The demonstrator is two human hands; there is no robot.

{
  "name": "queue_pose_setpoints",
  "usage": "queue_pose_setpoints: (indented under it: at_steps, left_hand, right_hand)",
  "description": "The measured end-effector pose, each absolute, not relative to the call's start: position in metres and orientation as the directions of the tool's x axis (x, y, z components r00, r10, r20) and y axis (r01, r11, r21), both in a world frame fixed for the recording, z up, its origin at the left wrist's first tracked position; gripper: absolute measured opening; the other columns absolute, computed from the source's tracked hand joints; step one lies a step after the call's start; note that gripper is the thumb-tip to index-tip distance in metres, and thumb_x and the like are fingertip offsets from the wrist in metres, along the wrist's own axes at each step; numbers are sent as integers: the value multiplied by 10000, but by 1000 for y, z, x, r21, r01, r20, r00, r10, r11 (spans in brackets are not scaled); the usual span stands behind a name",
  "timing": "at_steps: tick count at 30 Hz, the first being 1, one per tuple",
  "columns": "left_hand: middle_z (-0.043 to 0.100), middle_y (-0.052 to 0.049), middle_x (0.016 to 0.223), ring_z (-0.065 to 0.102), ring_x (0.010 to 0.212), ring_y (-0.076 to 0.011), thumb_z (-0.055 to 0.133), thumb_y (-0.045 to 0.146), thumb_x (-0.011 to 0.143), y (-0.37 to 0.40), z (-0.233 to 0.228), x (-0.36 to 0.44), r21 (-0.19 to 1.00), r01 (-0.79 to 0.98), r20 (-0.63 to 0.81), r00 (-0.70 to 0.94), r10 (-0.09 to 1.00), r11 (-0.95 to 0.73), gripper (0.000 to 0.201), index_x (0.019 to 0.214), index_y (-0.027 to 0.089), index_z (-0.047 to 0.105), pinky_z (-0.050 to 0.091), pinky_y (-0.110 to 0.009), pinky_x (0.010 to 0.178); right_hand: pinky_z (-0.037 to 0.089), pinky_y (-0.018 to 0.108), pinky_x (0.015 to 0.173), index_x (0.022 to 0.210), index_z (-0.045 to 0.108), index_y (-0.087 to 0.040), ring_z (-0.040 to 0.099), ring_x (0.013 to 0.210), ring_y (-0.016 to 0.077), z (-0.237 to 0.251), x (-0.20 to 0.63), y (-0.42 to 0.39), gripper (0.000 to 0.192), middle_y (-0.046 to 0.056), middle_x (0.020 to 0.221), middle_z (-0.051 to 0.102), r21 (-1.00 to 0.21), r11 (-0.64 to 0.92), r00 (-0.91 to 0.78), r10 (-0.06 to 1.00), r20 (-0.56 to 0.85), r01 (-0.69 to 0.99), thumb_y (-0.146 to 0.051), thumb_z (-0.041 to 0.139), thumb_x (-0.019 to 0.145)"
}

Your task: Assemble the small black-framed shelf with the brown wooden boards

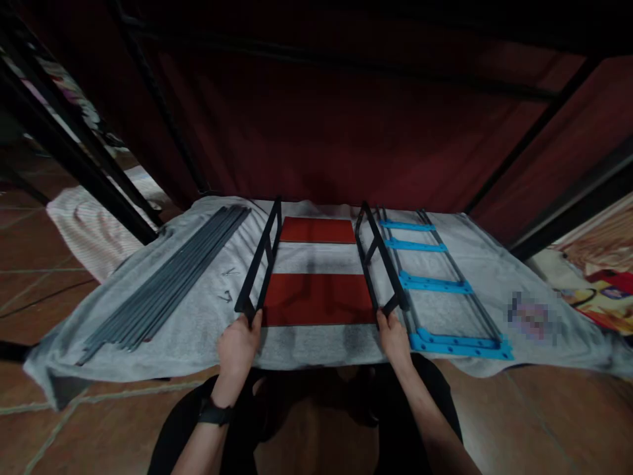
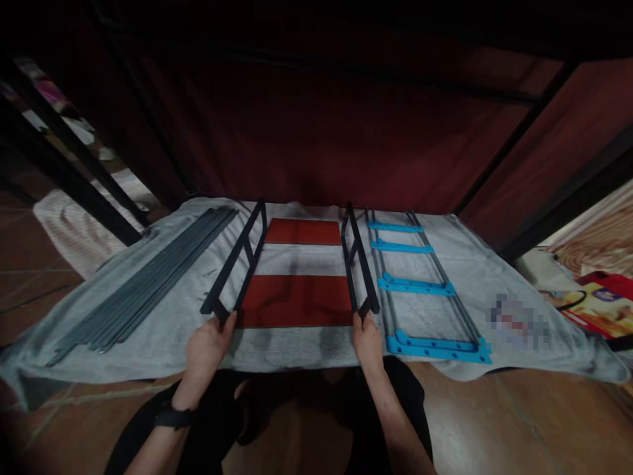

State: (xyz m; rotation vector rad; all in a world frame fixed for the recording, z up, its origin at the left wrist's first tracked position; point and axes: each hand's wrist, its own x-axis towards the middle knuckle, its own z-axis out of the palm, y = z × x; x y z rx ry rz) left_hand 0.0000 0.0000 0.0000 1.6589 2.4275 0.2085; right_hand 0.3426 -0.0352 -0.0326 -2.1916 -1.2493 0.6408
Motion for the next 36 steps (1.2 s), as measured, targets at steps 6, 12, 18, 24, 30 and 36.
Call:
queue_pose_setpoints:
  at_steps: [6, 12, 18, 24, 30, 36]
  left_hand:
    - [705, -207, 885, 685, 851, -317, 316, 538, 952, -3, -7, -3, 255, 901, -17, -360, 933, 352, 576, 957, 83, 669, 459, -352, 706]
    - [692, -178, 952, 675, 848, -289, 385, 523, 944, -2, -13, -13, 306, 916, 69, -294, 953, 260, 502, 997, 108, 660, 444, -329, 688]
    - [699, -170, 883, 672, 809, -290, 386, 522, 948, -3, -16, -16, 317, 912, 78, -297, 952, 258, 509, 968, 98, 666, 416, -326, 648]
    - [693, -171, 914, 665, 780, -277, 379, 517, 951, -4, -18, -13, 248, 947, 142, -242, 960, 202, 496, 972, 105, 655, 408, -321, 631]
    - [688, -174, 928, 668, 831, -294, 378, 522, 945, -3, -18, -13, 275, 929, 88, -281, 956, 248, 499, 954, 104, 649, 426, -332, 655]
    - [678, -171, 974, 664, 873, -301, 426, 517, 914, -2, -17, -15, 345, 911, 37, -256, 966, 228, 478, 1047, 113, 647, 464, -350, 710]
  right_hand:
    - [454, 366, 903, 1240, 596, -170, 641, 1043, 297, -42, 348, -36, 473, 128, 1007, 705, -698, -376, 442, 892, -93, 610, -445, 392, 914]
    - [448, 342, 985, 1306, 538, -127, 597, 1142, 238, -57, 361, -39, 504, 126, 1199, 643, -689, -205, 305, 952, 25, 695, -158, 413, 819]
    - [416, 331, 1044, 1222, 596, -110, 576, 1138, 223, -61, 367, -41, 491, 143, 1184, 599, -544, -179, 294, 947, 131, 820, -68, 407, 771]
    - [397, 299, 1055, 1144, 628, -96, 564, 1139, 218, -56, 365, -41, 432, 143, 1157, 595, -462, -175, 266, 954, 138, 869, -56, 420, 768]
    - [408, 307, 1034, 1191, 605, -110, 573, 1123, 225, -53, 366, -43, 430, 133, 1161, 603, -479, -183, 271, 955, 120, 858, -111, 431, 798]
    - [439, 272, 980, 1212, 601, -141, 605, 1054, 186, -57, 370, -42, 474, 104, 1154, 605, -557, -179, 284, 953, 107, 811, -81, 418, 779]
